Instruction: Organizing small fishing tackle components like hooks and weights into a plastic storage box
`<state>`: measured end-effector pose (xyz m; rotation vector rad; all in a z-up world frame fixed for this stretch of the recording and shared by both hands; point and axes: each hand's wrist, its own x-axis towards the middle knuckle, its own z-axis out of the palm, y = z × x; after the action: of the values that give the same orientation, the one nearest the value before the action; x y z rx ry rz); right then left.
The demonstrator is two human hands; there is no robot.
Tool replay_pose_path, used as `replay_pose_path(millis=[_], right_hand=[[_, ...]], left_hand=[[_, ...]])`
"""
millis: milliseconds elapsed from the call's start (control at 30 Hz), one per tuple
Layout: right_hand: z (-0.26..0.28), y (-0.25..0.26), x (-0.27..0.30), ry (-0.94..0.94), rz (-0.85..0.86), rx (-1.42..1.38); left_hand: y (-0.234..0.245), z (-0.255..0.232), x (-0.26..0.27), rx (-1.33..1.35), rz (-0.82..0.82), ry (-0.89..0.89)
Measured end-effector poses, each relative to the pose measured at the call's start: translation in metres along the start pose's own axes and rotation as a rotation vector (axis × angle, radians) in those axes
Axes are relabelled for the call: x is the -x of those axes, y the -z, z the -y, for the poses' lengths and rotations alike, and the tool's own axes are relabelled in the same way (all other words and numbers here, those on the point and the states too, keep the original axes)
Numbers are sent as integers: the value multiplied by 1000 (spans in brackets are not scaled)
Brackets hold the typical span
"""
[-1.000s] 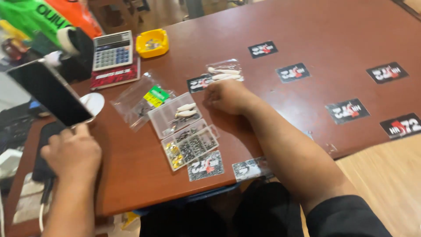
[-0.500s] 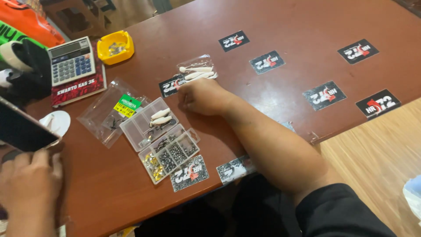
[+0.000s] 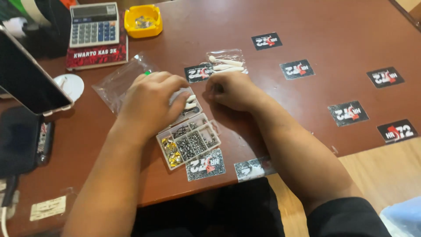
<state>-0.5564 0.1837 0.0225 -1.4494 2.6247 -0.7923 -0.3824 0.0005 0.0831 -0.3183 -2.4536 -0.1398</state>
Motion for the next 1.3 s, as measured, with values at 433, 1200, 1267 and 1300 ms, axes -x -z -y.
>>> replay_pose_path(millis=[433, 1200, 1267, 1300], right_hand=[[38, 18, 29, 99, -251, -165], [103, 28, 17, 380, -213, 62], [101, 30, 17, 336, -190, 62], [100, 33, 15, 294, -170, 64]], left_hand=[[-23, 18, 33, 4, -204, -48], [39, 24, 24, 177, 690, 429], [36, 21, 24, 153, 696, 435], [36, 22, 22, 126, 700, 439]])
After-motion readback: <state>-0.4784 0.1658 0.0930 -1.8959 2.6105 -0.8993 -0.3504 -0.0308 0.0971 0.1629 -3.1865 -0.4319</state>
